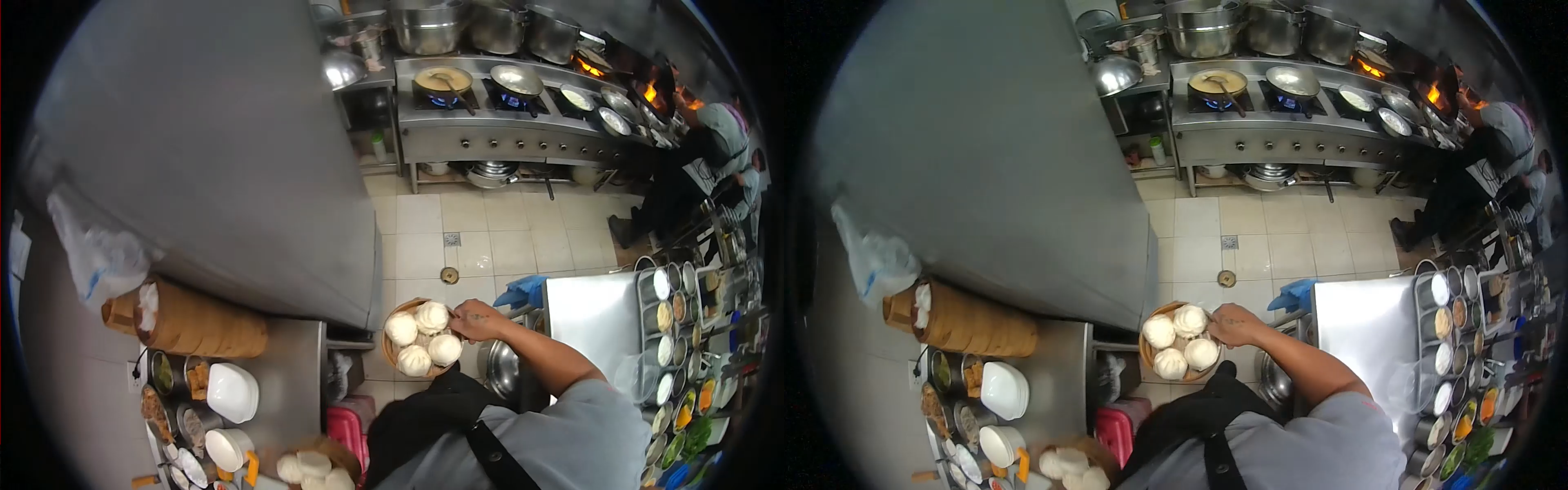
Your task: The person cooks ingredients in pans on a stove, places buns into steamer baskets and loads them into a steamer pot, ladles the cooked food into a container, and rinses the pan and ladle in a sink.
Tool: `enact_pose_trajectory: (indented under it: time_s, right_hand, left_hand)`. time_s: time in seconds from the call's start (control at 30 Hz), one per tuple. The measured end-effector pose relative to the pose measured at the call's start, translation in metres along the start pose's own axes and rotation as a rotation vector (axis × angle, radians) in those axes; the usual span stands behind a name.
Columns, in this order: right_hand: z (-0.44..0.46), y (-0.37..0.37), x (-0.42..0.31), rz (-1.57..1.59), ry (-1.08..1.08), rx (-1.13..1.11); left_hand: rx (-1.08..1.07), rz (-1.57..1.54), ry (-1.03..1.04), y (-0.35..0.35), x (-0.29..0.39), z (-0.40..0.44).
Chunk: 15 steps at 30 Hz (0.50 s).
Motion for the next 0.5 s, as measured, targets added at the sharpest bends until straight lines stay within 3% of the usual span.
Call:
enact_pose_trajectory:
  time_s: [0.03, 0.07, 0.1, 0.13, 0.17, 0.23, 0.27, 0.3, 0.33, 0.4, 0.43, 0.5]
  right_hand:
    - [-0.006, -0.022, 0.009, 0.011, 0.043, 0.072]
    - [-0.011, -0.04, 0.016, 0.012, 0.05, 0.064]
    - [-0.016, -0.066, 0.025, 0.068, 0.088, 0.153]
    - [-0.02, -0.086, 0.04, 0.128, 0.132, 0.232]
    - [-0.021, -0.104, 0.06, 0.153, 0.123, 0.292]
    - [-0.023, -0.138, 0.085, 0.237, 0.155, 0.373]
    - [-0.03, -0.158, 0.087, 0.29, 0.202, 0.404]
    - [-0.033, -0.179, 0.087, 0.259, 0.259, 0.459]
    - [-0.034, -0.2, 0.09, 0.224, 0.309, 0.528]
    - [-0.032, -0.235, 0.104, 0.16, 0.253, 0.606]
    - [-0.032, -0.249, 0.106, 0.209, 0.322, 0.626]
    - [-0.029, -0.276, 0.11, 0.236, 0.439, 0.722]
  left_hand:
    - [-0.042, -0.017, 0.069, 0.02, 0.02, 0.018]
    - [-0.161, -0.033, -0.02, 0.048, 0.021, 0.038]
    - [-0.177, 0.031, 0.319, 0.077, 0.04, 0.064]
    - [-0.325, 0.249, 0.172, 0.111, 0.091, 0.091]
    - [-0.374, 0.121, 0.057, 0.133, 0.166, 0.097]
    - [-0.331, 0.044, 0.447, 0.186, 0.225, 0.137]
    - [-0.459, 0.058, 0.243, 0.214, 0.241, 0.154]
    - [-0.355, 0.071, 0.531, 0.235, 0.285, 0.169]
    - [-0.458, 0.021, 0.418, 0.259, 0.327, 0.181]
    - [-0.398, 0.05, 0.72, 0.317, 0.386, 0.223]
    - [-0.602, -0.172, 0.312, 0.34, 0.413, 0.232]
    - [-0.713, -0.332, 0.188, 0.398, 0.464, 0.266]
Point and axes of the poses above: each hand's wrist, its own z-axis towards the middle knuckle, its own y-axis out of the palm, x = y × z, the point moved 7 cm from there along z, towards the middle knuckle, and after that the axes turned 5 degrees about x, right-handed, at the moved point
